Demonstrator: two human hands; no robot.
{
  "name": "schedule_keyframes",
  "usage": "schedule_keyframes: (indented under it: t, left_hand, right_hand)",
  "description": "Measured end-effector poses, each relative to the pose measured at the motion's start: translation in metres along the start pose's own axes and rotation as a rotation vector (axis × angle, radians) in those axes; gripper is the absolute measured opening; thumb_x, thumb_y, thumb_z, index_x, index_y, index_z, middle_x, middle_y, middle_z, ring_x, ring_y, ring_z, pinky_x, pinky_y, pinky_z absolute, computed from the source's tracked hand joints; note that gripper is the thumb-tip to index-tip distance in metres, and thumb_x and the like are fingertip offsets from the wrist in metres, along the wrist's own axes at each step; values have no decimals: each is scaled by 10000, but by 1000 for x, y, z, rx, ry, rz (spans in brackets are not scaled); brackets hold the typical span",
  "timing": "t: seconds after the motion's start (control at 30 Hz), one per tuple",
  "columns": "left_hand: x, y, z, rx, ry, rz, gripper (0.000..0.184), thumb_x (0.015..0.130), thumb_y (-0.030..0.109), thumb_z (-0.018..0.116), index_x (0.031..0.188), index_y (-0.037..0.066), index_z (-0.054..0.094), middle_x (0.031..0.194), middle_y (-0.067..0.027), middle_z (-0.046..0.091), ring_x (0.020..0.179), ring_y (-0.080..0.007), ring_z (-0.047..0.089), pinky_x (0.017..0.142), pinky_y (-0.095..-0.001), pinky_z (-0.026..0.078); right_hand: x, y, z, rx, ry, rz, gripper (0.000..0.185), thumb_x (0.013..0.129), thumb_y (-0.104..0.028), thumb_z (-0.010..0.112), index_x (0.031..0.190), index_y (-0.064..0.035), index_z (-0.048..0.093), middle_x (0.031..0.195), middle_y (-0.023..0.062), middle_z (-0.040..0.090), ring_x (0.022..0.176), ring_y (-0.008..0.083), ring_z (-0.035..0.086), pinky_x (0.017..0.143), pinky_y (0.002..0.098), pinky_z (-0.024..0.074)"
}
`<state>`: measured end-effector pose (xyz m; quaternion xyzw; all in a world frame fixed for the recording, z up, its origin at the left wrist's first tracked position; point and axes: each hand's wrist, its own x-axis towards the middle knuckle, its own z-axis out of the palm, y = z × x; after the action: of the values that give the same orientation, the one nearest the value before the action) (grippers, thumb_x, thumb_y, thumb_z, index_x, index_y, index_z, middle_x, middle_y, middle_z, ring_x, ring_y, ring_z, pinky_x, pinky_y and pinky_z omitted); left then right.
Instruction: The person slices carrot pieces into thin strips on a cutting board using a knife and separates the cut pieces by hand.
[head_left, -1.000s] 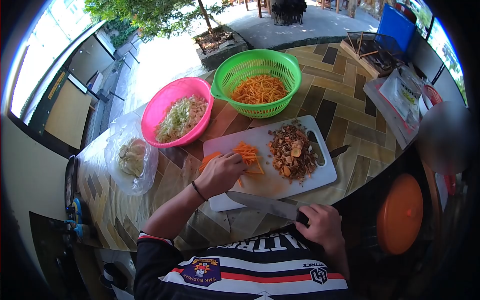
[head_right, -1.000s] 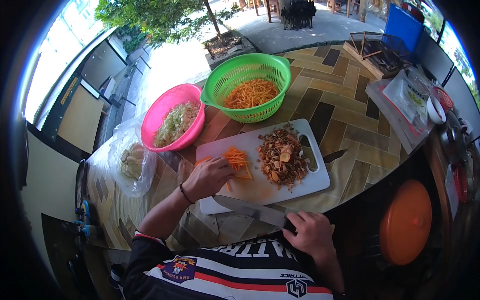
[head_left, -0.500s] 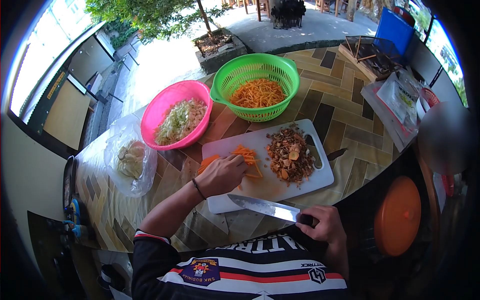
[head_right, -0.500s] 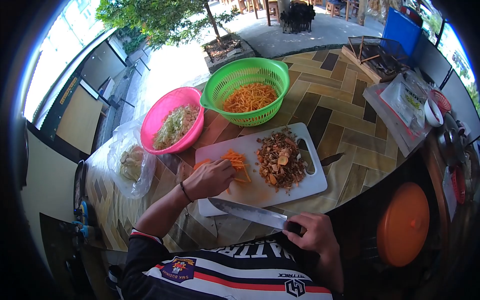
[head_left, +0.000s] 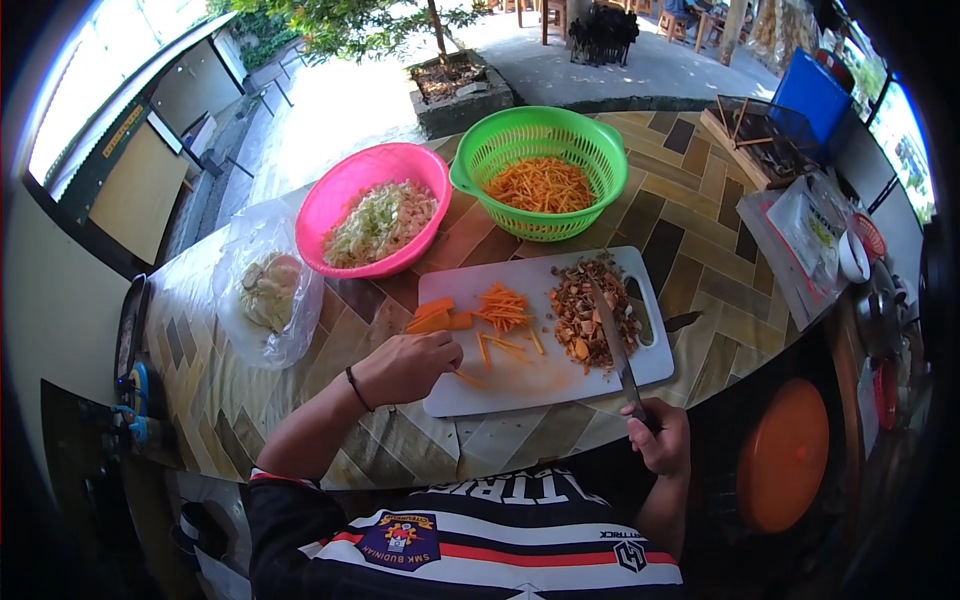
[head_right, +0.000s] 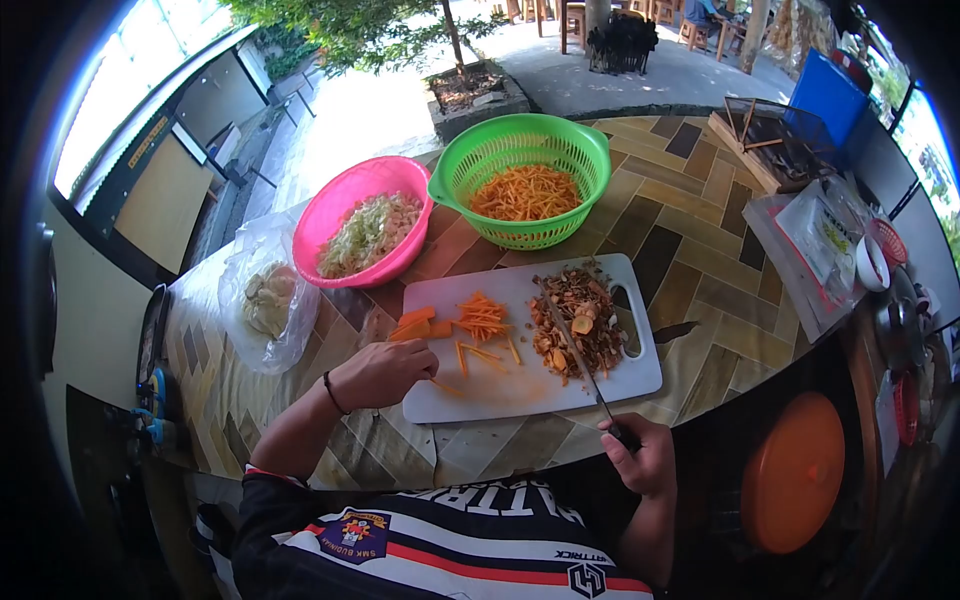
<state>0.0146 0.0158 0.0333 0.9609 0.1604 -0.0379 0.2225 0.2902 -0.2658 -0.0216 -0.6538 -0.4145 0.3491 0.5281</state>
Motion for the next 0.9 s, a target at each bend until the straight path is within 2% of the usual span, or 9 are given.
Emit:
schedule_keyframes:
  t: [0.23, 0.3, 0.43, 0.47, 0.53, 0.63, 0.67, 0.77, 0.9]
  left_hand:
    - [-4, -2, 21, 10, 256, 80, 163, 867, 145, 652, 1012, 84, 609, 989, -87, 584, 878, -293, 623, 753, -385, 520]
    - [-13, 2, 23, 16, 409, 127, 215, 842, 150, 685, 1035, 87, 617, 994, -78, 586, 884, -283, 622, 760, -375, 526]
    - [-33, 12, 38, 100, 458, 137, 318, 823, 216, 712, 1103, 97, 620, 1059, -39, 562, 975, -207, 590, 776, -345, 498]
    - [-37, 15, 45, 100, 415, 96, 388, 831, 273, 709, 1169, 110, 610, 1132, -19, 554, 1029, -193, 560, 798, -341, 474]
    - [-41, 24, 57, 78, 455, 71, 468, 821, 326, 717, 1220, 113, 599, 1200, -30, 555, 1077, -207, 548, 848, -373, 462]
    - [-44, 29, 69, 81, 468, 24, 541, 840, 431, 677, 1271, 115, 590, 1300, -26, 536, 1121, -215, 525, 877, -393, 433]
    - [-45, 28, 72, 80, 472, 18, 545, 843, 442, 670, 1271, 114, 593, 1308, -23, 532, 1122, -214, 520, 875, -390, 428]
    - [-45, 26, 76, 69, 472, 12, 554, 850, 462, 653, 1277, 113, 598, 1327, -14, 520, 1124, -211, 500, 869, -386, 417]
    - [-45, 22, 77, 56, 457, 20, 557, 854, 453, 654, 1291, 113, 598, 1337, -4, 499, 1118, -207, 474, 856, -384, 407]
  right_hand:
    - [2, -4, 9, 79, 72, 62, 229, 950, -226, 612, 973, 1, 638, 591, -16, 537, 496, 53, 509, 470, 218, 408]
    - [3, -10, 11, -36, 31, 73, 268, 991, -256, 559, 980, 5, 616, 594, 5, 538, 490, 69, 518, 464, 227, 415]
    - [-5, -39, 20, -150, -129, 208, 337, 1030, -306, 490, 1008, 18, 581, 600, 46, 550, 507, 104, 569, 479, 254, 454]
    - [-8, -46, 25, -176, -184, 226, 345, 1033, -313, 479, 1005, 19, 568, 615, 43, 547, 513, 110, 566, 488, 252, 457]
    - [-12, -51, 31, -220, -263, 265, 343, 1027, -318, 497, 1004, 17, 567, 617, 47, 573, 539, 123, 600, 507, 275, 484]
    - [-9, -62, 37, -413, -367, 288, 314, 1016, -309, 515, 978, 0, 555, 611, 113, 585, 528, 251, 625, 503, 338, 470]
    - [-9, -55, 37, -523, -366, 192, 276, 1002, -284, 533, 963, -11, 541, 634, 198, 574, 606, 402, 615, 512, 411, 445]
    - [-2, -77, 50, -557, -394, 248, 256, 992, -264, 542, 970, -8, 538, 661, 248, 559, 684, 471, 584, 524, 453, 426]
    - [1, -79, 60, -597, -406, 251, 245, 990, -253, 544, 985, -8, 544, 680, 250, 582, 709, 466, 599, 547, 465, 446]
